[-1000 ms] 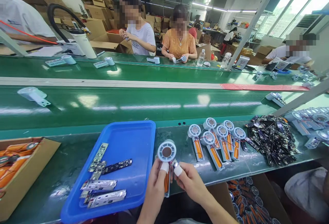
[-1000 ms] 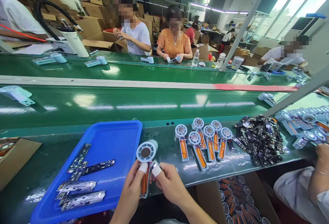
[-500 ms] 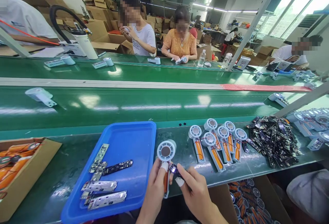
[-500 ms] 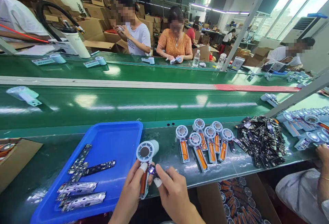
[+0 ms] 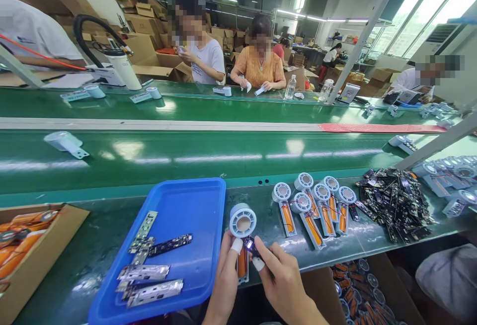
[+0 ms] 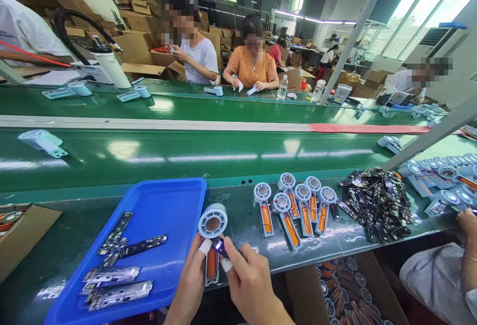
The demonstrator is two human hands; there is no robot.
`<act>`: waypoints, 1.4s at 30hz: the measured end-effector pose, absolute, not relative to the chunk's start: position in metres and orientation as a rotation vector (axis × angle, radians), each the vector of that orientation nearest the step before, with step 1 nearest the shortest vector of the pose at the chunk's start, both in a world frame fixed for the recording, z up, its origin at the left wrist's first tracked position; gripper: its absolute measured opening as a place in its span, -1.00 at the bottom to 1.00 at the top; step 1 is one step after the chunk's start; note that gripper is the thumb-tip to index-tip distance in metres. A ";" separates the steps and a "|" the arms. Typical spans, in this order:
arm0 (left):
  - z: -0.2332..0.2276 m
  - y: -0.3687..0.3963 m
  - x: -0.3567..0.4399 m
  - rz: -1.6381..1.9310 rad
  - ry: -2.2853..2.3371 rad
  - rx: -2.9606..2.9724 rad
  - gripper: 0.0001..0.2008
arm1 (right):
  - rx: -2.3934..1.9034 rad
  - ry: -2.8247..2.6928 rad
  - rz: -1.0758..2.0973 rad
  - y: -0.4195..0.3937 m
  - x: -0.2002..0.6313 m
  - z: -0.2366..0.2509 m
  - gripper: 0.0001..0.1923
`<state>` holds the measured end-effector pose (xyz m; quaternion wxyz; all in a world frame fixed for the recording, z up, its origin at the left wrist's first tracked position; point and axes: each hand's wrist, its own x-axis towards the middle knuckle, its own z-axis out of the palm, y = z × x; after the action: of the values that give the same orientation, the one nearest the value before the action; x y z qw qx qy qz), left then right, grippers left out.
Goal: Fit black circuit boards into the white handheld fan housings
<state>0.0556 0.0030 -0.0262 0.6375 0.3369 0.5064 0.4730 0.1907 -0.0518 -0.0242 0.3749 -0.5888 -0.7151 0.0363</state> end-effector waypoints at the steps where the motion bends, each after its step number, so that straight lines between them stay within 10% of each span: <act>1: -0.027 0.002 0.057 1.087 1.148 0.770 -0.49 | -1.513 -1.818 0.118 -0.051 0.189 -0.024 -0.50; 28: -0.034 0.005 0.067 0.981 1.280 0.689 -0.24 | -1.330 -1.856 0.993 -0.039 0.202 -0.023 -0.17; 36: -0.028 0.009 0.067 0.758 1.374 1.017 -0.48 | -1.345 -1.316 1.224 -0.041 0.189 -0.028 -0.32; 42: -0.002 0.020 0.005 0.399 1.540 1.769 -0.56 | -1.690 -1.886 0.954 -0.013 0.206 -0.024 -0.34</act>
<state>0.0053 0.0199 -0.0022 0.3722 0.6901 0.6009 0.1557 0.2062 -0.0126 -0.0239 0.2159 -0.6099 -0.6805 0.3440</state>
